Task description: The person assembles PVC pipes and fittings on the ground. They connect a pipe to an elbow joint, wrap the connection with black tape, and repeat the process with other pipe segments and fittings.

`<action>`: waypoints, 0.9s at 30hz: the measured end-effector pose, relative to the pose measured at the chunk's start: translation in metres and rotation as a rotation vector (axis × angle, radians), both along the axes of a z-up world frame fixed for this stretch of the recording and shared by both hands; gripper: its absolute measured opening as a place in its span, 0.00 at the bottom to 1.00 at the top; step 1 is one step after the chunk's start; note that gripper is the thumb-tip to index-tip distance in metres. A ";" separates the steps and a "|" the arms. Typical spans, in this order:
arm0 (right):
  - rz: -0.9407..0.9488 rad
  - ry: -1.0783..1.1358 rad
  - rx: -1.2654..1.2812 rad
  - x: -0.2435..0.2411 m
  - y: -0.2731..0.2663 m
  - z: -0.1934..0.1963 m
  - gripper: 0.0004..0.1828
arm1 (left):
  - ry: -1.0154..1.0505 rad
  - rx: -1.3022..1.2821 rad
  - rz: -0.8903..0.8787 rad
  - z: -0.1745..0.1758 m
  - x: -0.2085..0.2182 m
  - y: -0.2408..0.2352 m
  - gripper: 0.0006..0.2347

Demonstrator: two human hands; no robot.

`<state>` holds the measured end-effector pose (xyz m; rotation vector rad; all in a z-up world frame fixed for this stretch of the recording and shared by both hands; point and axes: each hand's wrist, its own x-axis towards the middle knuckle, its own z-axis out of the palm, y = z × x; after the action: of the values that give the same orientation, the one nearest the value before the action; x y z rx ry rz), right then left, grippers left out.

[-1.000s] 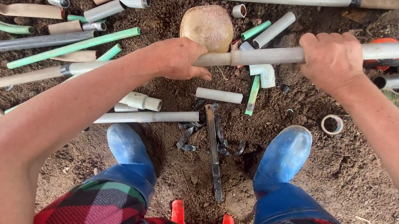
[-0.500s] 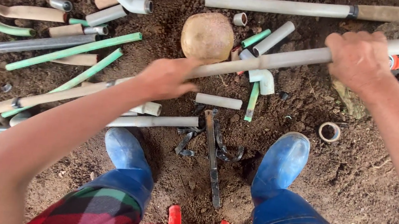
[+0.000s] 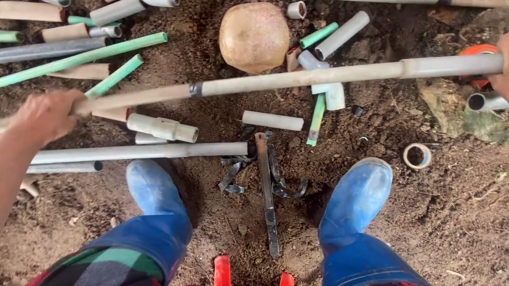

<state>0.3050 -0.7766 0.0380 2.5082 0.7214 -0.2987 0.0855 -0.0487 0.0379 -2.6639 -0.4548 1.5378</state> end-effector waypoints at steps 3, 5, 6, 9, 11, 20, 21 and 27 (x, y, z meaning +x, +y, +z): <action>-0.039 0.029 0.180 -0.002 0.013 -0.007 0.22 | 0.010 0.155 -0.228 0.004 0.023 0.023 0.10; -0.151 0.193 0.097 -0.005 0.038 0.003 0.23 | 0.026 0.251 -0.258 0.006 0.041 0.044 0.10; -0.135 0.194 0.097 -0.008 0.048 0.011 0.23 | 0.028 0.252 -0.243 0.005 0.041 0.062 0.10; -0.125 0.225 0.170 -0.016 0.070 0.024 0.19 | -0.238 0.337 -0.379 -0.002 0.039 0.112 0.15; -0.133 0.307 0.257 -0.017 0.075 0.021 0.25 | -0.417 0.315 -0.370 -0.015 0.030 0.135 0.15; 0.078 0.080 0.680 -0.048 0.067 0.047 0.26 | -0.172 0.180 -0.182 -0.022 0.007 0.072 0.34; 0.048 0.069 0.662 -0.055 0.067 0.057 0.26 | -0.178 0.159 -0.211 -0.068 -0.006 0.117 0.34; -0.280 0.218 0.594 -0.105 0.052 0.071 0.12 | -0.478 -0.104 -0.280 -0.210 -0.039 0.230 0.40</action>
<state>0.2004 -0.7246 0.1092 3.1890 0.6016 -0.5261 0.0468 0.1808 -0.1720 -3.0069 -0.0020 0.8713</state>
